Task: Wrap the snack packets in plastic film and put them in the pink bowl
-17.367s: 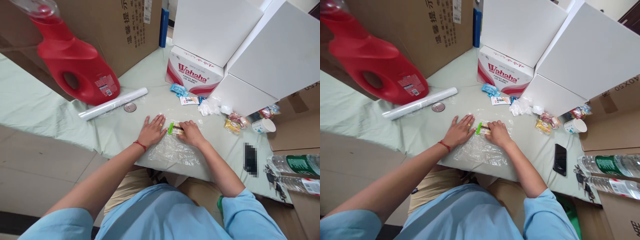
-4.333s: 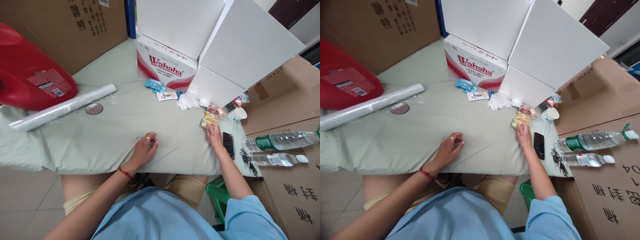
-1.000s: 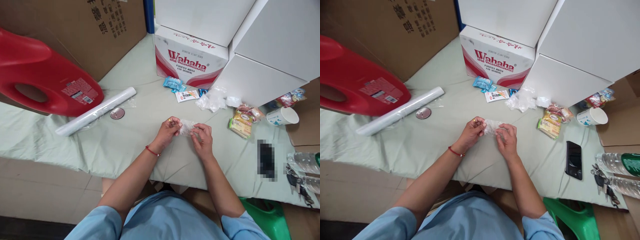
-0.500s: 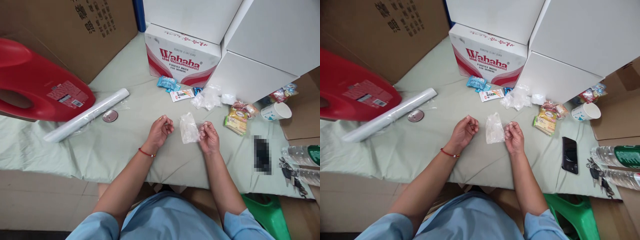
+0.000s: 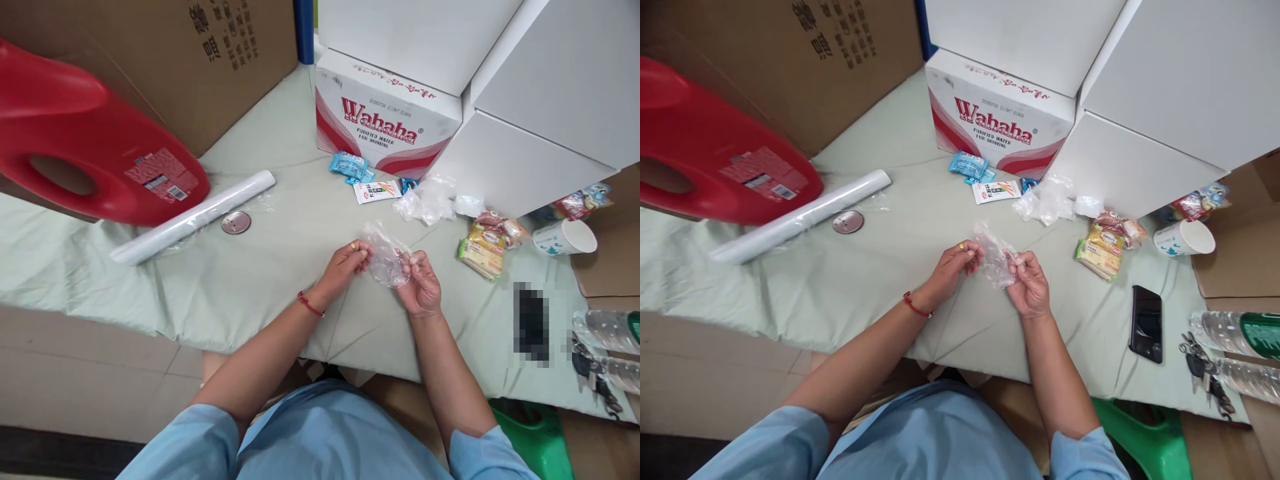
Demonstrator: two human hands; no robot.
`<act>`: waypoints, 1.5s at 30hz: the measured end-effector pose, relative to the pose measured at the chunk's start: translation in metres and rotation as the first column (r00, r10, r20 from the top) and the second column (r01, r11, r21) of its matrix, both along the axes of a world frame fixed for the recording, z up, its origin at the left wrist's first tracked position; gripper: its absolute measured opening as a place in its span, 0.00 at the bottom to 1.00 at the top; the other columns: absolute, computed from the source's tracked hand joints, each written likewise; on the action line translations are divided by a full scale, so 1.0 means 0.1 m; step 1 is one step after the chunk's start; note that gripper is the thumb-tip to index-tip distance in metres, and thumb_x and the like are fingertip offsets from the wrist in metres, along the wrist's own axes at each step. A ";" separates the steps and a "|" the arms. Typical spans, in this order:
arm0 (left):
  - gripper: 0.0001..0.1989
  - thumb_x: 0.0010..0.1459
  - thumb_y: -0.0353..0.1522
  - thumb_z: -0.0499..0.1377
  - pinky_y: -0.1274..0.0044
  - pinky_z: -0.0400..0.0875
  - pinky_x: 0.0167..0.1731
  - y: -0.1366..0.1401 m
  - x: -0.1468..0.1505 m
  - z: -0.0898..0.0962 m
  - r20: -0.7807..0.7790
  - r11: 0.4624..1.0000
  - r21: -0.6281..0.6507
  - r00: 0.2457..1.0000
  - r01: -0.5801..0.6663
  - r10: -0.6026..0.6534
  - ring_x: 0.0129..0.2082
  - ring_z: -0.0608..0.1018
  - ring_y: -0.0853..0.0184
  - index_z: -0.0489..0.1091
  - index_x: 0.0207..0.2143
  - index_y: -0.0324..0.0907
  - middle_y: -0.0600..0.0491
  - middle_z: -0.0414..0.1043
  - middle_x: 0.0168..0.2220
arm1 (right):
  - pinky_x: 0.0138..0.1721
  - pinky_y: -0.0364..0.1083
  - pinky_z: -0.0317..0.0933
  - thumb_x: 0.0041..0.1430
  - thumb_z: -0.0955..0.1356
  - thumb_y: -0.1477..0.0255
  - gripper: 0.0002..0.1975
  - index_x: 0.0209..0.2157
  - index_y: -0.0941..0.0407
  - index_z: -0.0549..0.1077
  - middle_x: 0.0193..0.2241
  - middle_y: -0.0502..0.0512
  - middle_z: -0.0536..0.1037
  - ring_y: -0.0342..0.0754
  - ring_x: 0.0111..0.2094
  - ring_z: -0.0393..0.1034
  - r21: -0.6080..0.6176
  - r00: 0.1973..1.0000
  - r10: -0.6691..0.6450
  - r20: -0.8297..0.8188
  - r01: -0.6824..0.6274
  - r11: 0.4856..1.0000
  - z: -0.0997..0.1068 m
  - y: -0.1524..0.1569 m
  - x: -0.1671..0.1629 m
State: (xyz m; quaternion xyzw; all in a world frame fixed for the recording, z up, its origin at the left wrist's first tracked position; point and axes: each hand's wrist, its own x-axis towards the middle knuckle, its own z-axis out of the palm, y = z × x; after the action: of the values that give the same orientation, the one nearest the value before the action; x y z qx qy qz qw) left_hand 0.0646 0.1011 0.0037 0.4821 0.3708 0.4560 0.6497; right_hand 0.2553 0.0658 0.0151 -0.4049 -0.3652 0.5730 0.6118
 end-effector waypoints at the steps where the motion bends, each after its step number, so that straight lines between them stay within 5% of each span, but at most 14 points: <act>1: 0.17 0.63 0.48 0.60 0.75 0.70 0.33 0.00 0.01 0.01 0.017 1.000 -0.005 0.999 0.027 -0.027 0.34 0.75 0.66 0.74 0.40 0.43 0.50 0.75 0.38 | 0.60 0.62 0.66 0.47 0.82 0.54 0.20 0.31 0.47 0.73 0.24 0.47 0.66 0.53 0.37 0.72 -0.005 1.000 0.019 0.006 -0.019 1.000 -0.01 -0.01 -0.02; 6: 0.18 0.55 0.45 0.71 0.74 0.72 0.43 0.02 0.02 0.01 0.033 0.996 0.071 0.998 -0.054 0.052 0.41 0.75 0.66 0.70 0.29 0.43 0.52 0.74 0.38 | 0.56 0.62 0.69 0.49 0.81 0.53 0.19 0.31 0.47 0.74 0.33 0.52 0.76 0.57 0.47 0.75 0.004 0.998 0.044 0.052 -0.044 0.999 -0.02 -0.01 -0.06; 11: 0.16 0.50 0.40 0.72 0.78 0.65 0.29 0.16 -0.12 -0.02 0.173 0.949 -0.183 0.941 -0.258 0.289 0.27 0.70 0.72 0.67 0.28 0.43 0.57 0.71 0.29 | 0.61 0.64 0.66 0.52 0.79 0.58 0.15 0.33 0.47 0.74 0.40 0.53 0.78 0.57 0.54 0.73 0.021 0.994 -0.112 -0.016 0.113 0.993 -0.01 0.05 0.06; 16: 0.13 0.43 0.30 0.70 0.78 0.70 0.38 0.25 -0.23 0.03 0.294 0.914 -0.228 0.872 -0.334 0.392 0.34 0.77 0.72 0.68 0.27 0.42 0.54 0.76 0.36 | 0.55 0.61 0.69 0.54 0.75 0.62 0.08 0.30 0.50 0.75 0.34 0.53 0.76 0.56 0.46 0.74 0.027 0.998 0.005 0.067 -0.007 1.000 0.00 0.04 0.15; 20: 0.14 0.39 0.27 0.69 0.76 0.71 0.39 0.26 -0.23 0.05 0.327 0.918 -0.219 0.862 -0.330 0.388 0.35 0.77 0.71 0.66 0.28 0.43 0.56 0.74 0.36 | 0.54 0.57 0.66 0.63 0.71 0.57 0.13 0.34 0.51 0.79 0.34 0.55 0.78 0.55 0.43 0.73 0.078 0.940 0.051 0.338 -0.082 0.994 -0.04 0.02 0.20; 24: 0.06 0.45 0.28 0.65 0.76 0.69 0.38 0.18 -0.18 0.04 0.185 0.927 0.016 0.912 -0.375 0.366 0.33 0.73 0.70 0.69 0.23 0.43 0.56 0.70 0.30 | 0.50 0.53 0.68 0.69 0.67 0.48 0.20 0.45 0.50 0.79 0.42 0.56 0.78 0.54 0.47 0.72 0.144 0.882 -0.150 0.448 0.095 0.985 -0.09 0.02 0.21; 29: 0.09 0.57 0.27 0.58 0.73 0.68 0.39 -0.04 -0.10 0.10 -0.069 0.954 0.295 0.995 -0.053 0.077 0.35 0.74 0.68 0.74 0.25 0.43 0.52 0.73 0.33 | 0.56 0.54 0.68 0.57 0.78 0.53 0.31 0.59 0.46 0.73 0.55 0.57 0.73 0.56 0.57 0.69 0.207 0.813 -0.170 0.557 0.063 0.976 -0.09 0.00 0.06; 32: 0.09 0.55 0.25 0.55 0.73 0.66 0.38 -0.11 -0.07 0.11 -0.108 0.942 0.325 0.992 0.090 -0.058 0.34 0.72 0.68 0.73 0.27 0.43 0.52 0.71 0.34 | 0.51 0.53 0.69 0.60 0.77 0.58 0.23 0.55 0.46 0.75 0.49 0.56 0.74 0.54 0.50 0.72 0.209 0.717 -0.165 0.678 0.027 0.978 -0.07 -0.01 0.00; 35: 0.04 0.51 0.26 0.57 0.74 0.63 0.35 -0.09 -0.07 0.09 -0.065 0.941 0.333 0.997 0.053 -0.034 0.34 0.70 0.68 0.70 0.27 0.43 0.53 0.67 0.33 | 0.44 0.51 0.71 0.64 0.74 0.59 0.17 0.52 0.47 0.76 0.44 0.54 0.73 0.50 0.40 0.71 0.165 0.707 -0.109 0.698 -0.011 0.986 -0.07 0.00 0.03; 41: 0.05 0.57 0.29 0.62 0.75 0.66 0.35 -0.03 -0.12 0.07 -0.118 0.940 0.341 0.993 0.012 0.030 0.36 0.71 0.67 0.79 0.31 0.44 0.53 0.67 0.36 | 0.34 0.47 0.67 0.55 0.79 0.59 0.33 0.61 0.46 0.71 0.50 0.54 0.75 0.44 0.30 0.65 0.043 0.729 0.045 0.683 -0.102 0.994 -0.10 0.00 0.08; 45: 0.06 0.60 0.32 0.65 0.75 0.68 0.38 -0.02 -0.13 0.07 -0.125 0.939 0.341 0.988 -0.045 0.093 0.37 0.72 0.68 0.83 0.39 0.48 0.53 0.68 0.38 | 0.33 0.46 0.62 0.62 0.73 0.62 0.12 0.46 0.51 0.80 0.32 0.48 0.73 0.43 0.26 0.60 0.054 0.688 -0.053 0.723 0.019 0.998 -0.12 0.01 0.09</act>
State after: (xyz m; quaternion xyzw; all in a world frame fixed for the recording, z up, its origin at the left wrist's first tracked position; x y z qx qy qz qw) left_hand 0.0515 0.0995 0.0109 0.6033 0.3484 0.5005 0.5140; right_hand 0.2643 0.0668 0.0027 -0.5921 -0.5808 0.3470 0.4378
